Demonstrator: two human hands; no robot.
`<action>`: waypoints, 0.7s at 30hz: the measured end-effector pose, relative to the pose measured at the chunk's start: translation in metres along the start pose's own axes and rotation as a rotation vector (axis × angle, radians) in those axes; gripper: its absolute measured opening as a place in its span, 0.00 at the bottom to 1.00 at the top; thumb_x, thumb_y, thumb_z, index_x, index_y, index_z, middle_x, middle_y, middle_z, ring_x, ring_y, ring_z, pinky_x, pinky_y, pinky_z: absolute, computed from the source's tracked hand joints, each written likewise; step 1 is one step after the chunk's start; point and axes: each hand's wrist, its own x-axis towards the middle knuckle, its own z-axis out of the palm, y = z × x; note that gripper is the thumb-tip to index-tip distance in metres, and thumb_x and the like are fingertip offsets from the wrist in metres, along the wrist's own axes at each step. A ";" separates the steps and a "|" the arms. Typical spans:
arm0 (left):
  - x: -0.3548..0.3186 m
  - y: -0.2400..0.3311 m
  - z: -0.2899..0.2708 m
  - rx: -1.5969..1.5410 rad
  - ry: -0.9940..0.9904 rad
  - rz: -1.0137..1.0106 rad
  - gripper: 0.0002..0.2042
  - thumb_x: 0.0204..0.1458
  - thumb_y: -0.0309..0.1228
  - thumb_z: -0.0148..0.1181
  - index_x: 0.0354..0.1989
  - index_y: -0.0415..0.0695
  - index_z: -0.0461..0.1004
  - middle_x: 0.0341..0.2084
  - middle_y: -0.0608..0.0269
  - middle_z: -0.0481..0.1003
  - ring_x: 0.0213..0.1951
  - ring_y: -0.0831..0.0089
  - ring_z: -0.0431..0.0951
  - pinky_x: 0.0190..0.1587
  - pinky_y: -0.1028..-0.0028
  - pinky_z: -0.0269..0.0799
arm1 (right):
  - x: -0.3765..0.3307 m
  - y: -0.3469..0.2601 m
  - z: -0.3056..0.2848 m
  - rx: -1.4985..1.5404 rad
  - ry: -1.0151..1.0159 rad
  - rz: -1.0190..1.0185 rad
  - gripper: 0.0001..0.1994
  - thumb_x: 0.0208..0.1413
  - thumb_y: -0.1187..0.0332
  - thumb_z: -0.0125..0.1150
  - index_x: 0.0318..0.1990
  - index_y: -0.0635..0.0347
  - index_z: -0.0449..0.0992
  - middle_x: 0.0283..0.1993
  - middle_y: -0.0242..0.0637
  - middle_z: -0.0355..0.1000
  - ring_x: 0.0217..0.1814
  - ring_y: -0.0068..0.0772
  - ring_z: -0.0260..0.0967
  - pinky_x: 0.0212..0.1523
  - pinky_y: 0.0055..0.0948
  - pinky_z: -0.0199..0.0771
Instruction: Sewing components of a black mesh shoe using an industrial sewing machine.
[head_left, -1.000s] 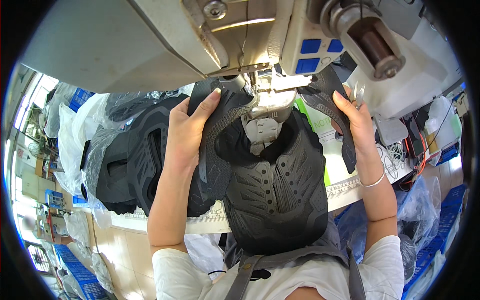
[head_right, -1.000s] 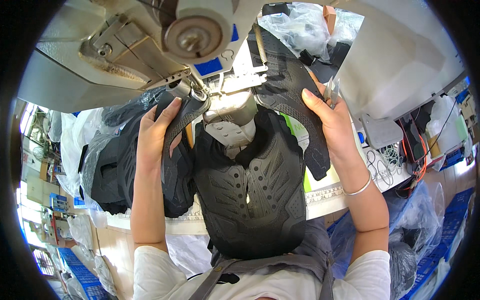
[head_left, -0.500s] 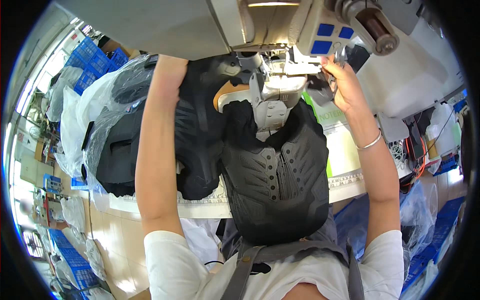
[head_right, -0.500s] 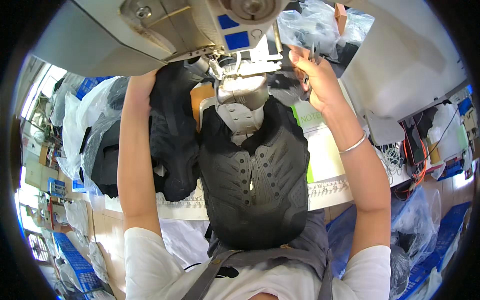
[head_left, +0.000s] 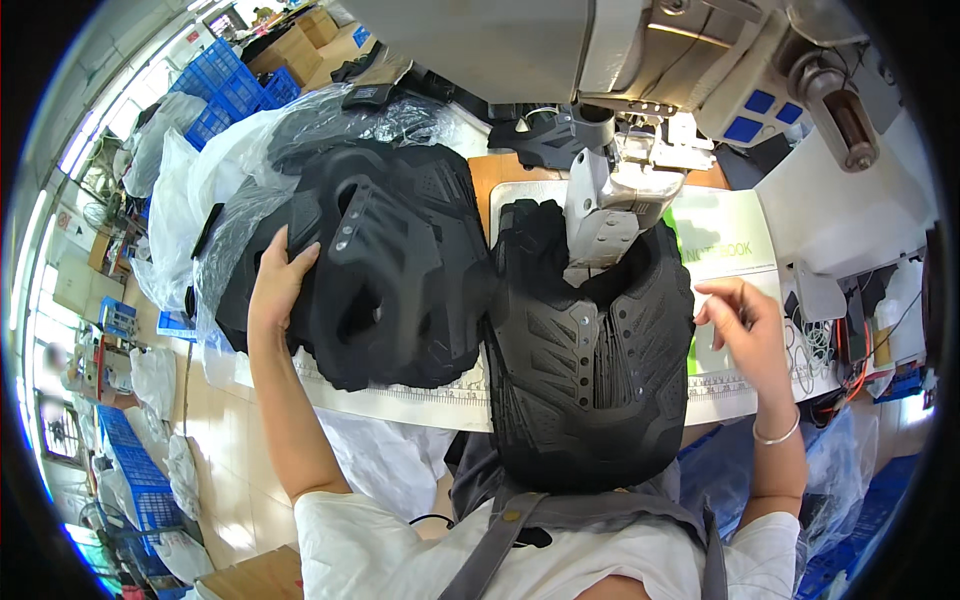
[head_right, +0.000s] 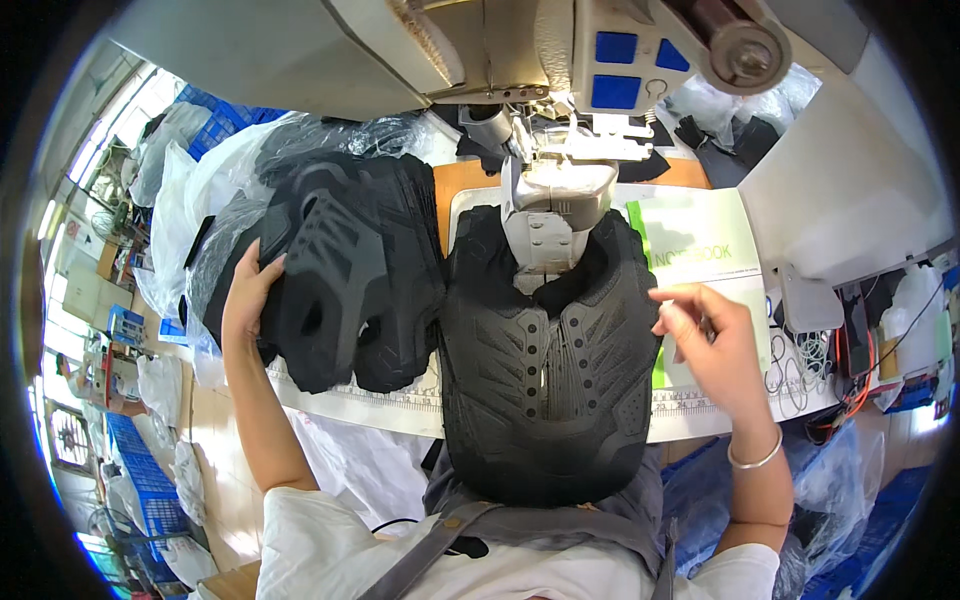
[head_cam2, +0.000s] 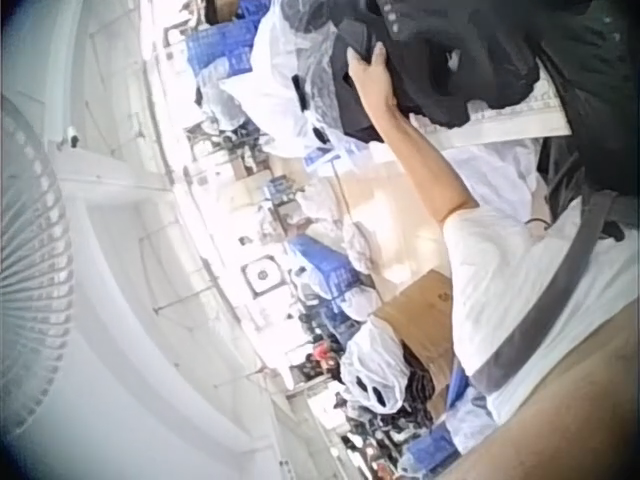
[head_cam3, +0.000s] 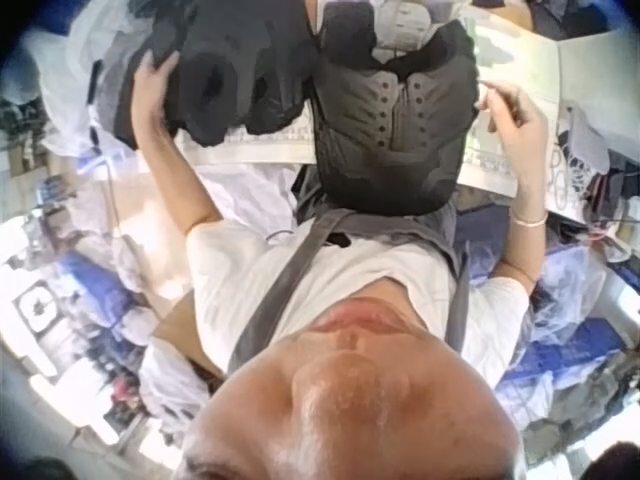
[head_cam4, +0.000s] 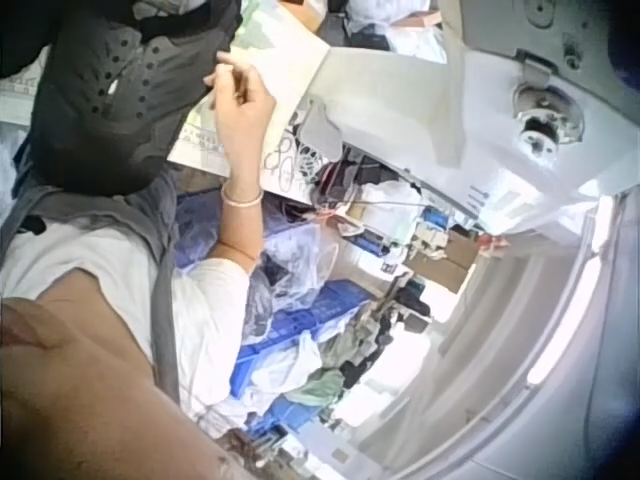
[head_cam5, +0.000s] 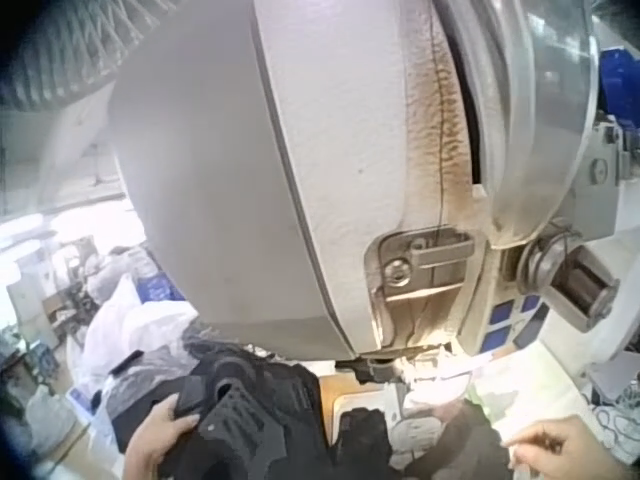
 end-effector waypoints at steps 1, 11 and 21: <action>0.001 -0.002 0.000 0.214 0.088 0.085 0.20 0.46 0.26 0.55 0.49 0.34 0.63 0.41 0.55 0.71 0.41 0.69 0.71 0.47 0.74 0.64 | -0.005 -0.002 0.003 -0.167 0.014 0.024 0.10 0.48 0.72 0.56 0.38 0.66 0.72 0.24 0.32 0.68 0.21 0.18 0.63 0.22 0.16 0.62; -0.025 0.024 0.047 1.407 0.672 0.645 0.24 0.45 0.27 0.54 0.53 0.37 0.59 0.43 0.45 0.66 0.47 0.52 0.65 0.50 0.65 0.58 | -0.018 0.012 0.036 -0.536 0.145 -0.067 0.31 0.35 0.59 0.68 0.46 0.69 0.65 0.38 0.42 0.60 0.35 0.38 0.66 0.35 0.31 0.68; -0.010 0.034 0.074 0.842 0.120 0.372 0.18 0.48 0.35 0.54 0.47 0.40 0.65 0.26 0.51 0.72 0.30 0.55 0.72 0.37 0.68 0.68 | -0.019 0.016 0.040 -0.449 0.199 -0.025 0.30 0.32 0.63 0.70 0.45 0.67 0.66 0.33 0.40 0.61 0.34 0.36 0.64 0.37 0.30 0.66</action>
